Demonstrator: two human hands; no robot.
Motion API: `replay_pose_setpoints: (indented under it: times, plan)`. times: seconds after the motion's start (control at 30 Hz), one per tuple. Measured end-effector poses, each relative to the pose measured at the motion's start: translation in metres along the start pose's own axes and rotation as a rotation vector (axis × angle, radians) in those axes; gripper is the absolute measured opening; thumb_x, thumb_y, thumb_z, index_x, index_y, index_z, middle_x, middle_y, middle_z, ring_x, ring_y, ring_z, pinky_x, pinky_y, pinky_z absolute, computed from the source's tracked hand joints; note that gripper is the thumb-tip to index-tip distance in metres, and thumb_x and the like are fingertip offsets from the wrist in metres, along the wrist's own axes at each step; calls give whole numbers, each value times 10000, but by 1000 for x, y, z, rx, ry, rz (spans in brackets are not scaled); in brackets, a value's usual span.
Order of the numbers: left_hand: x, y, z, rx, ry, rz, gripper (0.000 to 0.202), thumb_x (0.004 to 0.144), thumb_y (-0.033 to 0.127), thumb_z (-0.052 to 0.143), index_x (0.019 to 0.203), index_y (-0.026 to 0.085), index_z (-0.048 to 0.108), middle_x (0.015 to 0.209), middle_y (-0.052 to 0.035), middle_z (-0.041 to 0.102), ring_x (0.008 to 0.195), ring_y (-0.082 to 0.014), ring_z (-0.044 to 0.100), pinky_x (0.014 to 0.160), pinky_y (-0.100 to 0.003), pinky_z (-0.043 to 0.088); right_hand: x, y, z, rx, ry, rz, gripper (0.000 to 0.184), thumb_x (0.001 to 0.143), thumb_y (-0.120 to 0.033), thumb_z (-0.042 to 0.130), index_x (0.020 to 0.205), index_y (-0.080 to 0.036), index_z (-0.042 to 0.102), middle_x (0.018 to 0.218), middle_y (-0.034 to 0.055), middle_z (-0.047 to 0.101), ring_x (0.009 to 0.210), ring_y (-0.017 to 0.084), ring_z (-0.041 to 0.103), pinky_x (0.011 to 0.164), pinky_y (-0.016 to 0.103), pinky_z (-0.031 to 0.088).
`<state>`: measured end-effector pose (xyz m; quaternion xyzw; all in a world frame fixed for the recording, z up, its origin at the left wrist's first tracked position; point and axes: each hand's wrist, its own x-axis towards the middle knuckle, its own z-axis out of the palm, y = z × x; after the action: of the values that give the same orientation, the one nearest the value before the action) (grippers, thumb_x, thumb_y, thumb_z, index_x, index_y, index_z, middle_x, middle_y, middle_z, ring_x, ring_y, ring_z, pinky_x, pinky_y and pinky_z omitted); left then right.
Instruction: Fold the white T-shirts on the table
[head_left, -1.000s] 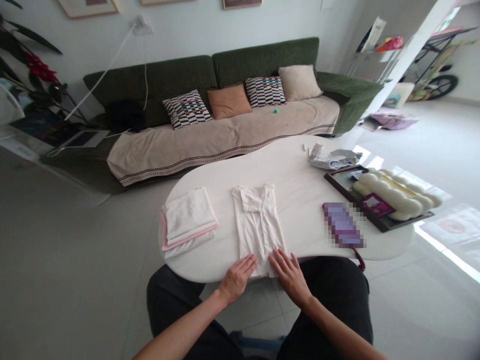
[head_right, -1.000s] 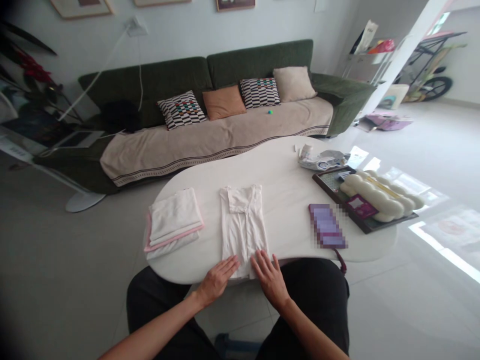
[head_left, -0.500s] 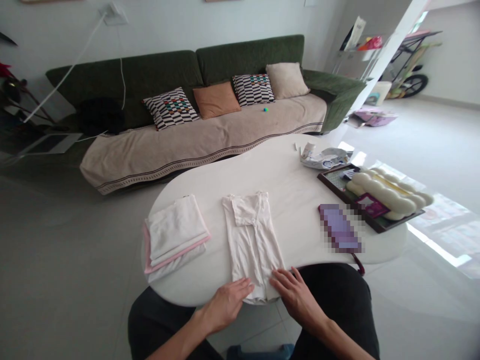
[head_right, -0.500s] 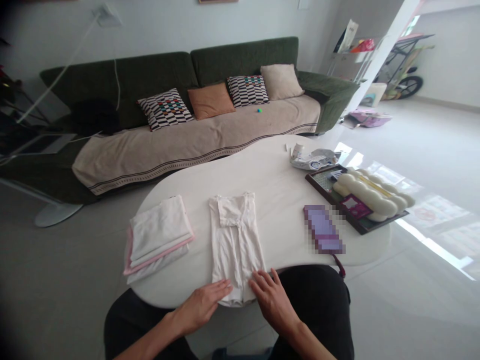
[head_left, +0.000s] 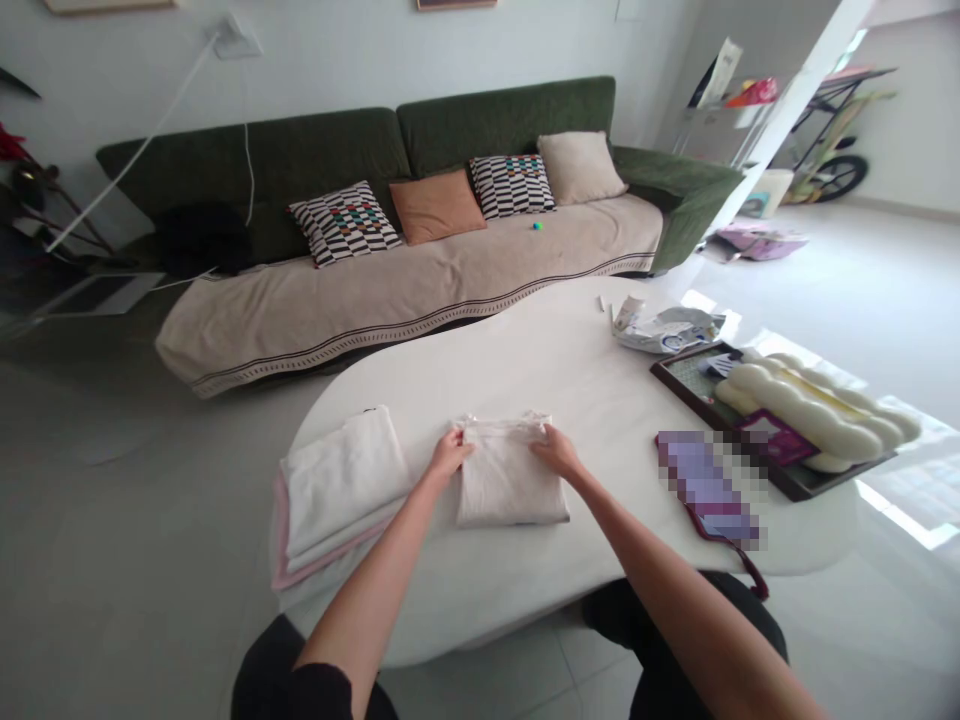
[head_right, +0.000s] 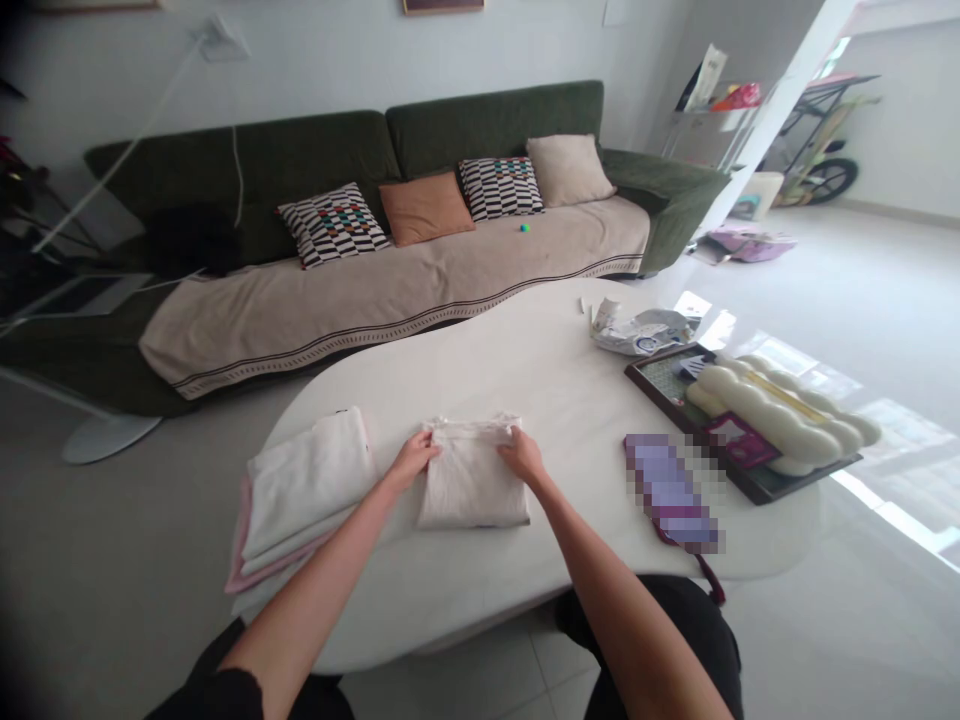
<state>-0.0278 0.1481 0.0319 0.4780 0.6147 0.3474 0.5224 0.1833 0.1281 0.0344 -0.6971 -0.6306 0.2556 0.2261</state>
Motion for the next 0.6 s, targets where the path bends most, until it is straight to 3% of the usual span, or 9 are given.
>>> replay_pose_setpoints:
  times: [0.1,0.23,0.33,0.47,0.6]
  plan:
    - [-1,-17,7,5,100,78,292,688,185,576,977,149,566,835,-41,637,798,-149,588,707,-232,442,-2,6,14,1,72,12,187,783,-190,398,901,-189,543,763,38,623,699,156,550,593,212,342]
    - [2,-20,5,78,255,284,289,744,235,526,1025,171,545,912,-55,627,825,-150,579,728,-235,438,4,8,14,12,142,12,217,843,-249,328,951,-207,511,760,17,611,677,144,524,598,214,329]
    - [10,-25,6,83,318,200,279,734,226,522,1006,169,552,854,-45,627,775,-147,580,707,-239,441,16,10,16,5,163,46,203,850,-299,350,903,-197,517,723,19,597,644,138,501,584,215,309]
    - [21,-34,2,55,259,105,336,712,249,538,1033,150,539,716,-12,605,680,-136,570,629,-223,435,24,16,24,-11,162,100,197,842,-322,387,808,-184,524,687,29,580,620,135,489,561,219,285]
    - [32,-21,-11,52,49,88,336,713,292,532,1023,164,558,629,28,567,577,-101,535,542,-189,410,24,24,30,-7,150,115,178,837,-301,389,837,-181,519,710,31,583,635,138,497,565,219,293]
